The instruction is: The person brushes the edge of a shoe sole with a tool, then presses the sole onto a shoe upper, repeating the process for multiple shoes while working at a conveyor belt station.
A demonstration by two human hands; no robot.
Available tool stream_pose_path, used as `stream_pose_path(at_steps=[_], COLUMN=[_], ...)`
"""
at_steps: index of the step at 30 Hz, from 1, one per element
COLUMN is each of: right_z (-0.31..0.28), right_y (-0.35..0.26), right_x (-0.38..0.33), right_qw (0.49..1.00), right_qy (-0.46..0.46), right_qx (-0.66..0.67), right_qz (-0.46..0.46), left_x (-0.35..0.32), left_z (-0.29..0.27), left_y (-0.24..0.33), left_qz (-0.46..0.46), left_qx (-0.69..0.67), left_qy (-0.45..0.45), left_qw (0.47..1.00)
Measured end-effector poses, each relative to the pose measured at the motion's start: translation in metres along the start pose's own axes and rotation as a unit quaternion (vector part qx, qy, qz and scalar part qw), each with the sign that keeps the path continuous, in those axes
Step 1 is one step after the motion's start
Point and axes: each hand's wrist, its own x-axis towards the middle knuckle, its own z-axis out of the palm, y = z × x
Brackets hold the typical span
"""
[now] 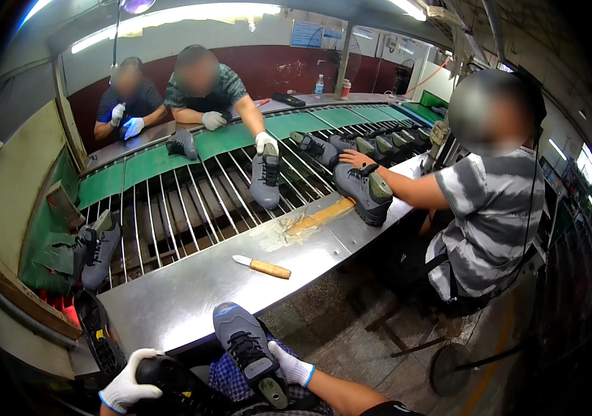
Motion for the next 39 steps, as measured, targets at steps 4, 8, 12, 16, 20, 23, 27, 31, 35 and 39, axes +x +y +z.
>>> stream_pose_path(at_steps=[4, 8, 12, 16, 20, 23, 27, 31, 35, 39], right_z=[0.029, 0.062, 0.060, 0.061, 0.071, 0.076, 0.082, 0.081, 0.094, 0.086], right_y=[-0.021, -0.035, -0.034, -0.029, -0.044, -0.056, -0.059, -0.060, -0.037, -0.036], right_x=[-0.012, -0.017, -0.016, -0.019, -0.033, -0.027, -0.033, -0.050, -0.076, -0.091], right_qw=[0.977, 0.971, 0.978, 0.987, 0.968, 0.969, 0.980, 0.973, 0.958, 0.940], right_qy=[-0.213, -0.239, -0.205, -0.094, -0.250, -0.240, -0.157, -0.228, -0.272, -0.296], right_qx=[0.024, 0.005, -0.013, -0.064, 0.024, -0.043, -0.112, -0.002, 0.068, 0.105], right_qz=[0.014, -0.001, -0.034, -0.110, -0.009, -0.047, -0.041, 0.036, 0.061, 0.134], left_x=[0.003, 0.013, 0.011, 0.003, 0.003, 0.014, 0.051, 0.106, 0.138, 0.146], left_z=[0.046, 0.053, 0.057, 0.054, 0.043, 0.040, 0.025, 0.007, 0.031, 0.086], left_y=[-0.041, -0.085, -0.089, -0.036, -0.029, -0.032, -0.003, 0.061, 0.016, -0.048], left_qz=[0.165, 0.214, 0.207, 0.182, 0.147, 0.157, 0.143, 0.401, 0.359, 0.030], left_qx=[-0.387, -0.447, -0.485, -0.446, -0.392, -0.444, -0.413, 0.198, 0.109, -0.593], left_qy=[0.054, 0.039, 0.043, 0.067, 0.054, 0.014, 0.073, 0.034, -0.041, -0.106], left_qw=[0.906, 0.868, 0.848, 0.874, 0.906, 0.882, 0.897, 0.894, 0.926, 0.798])
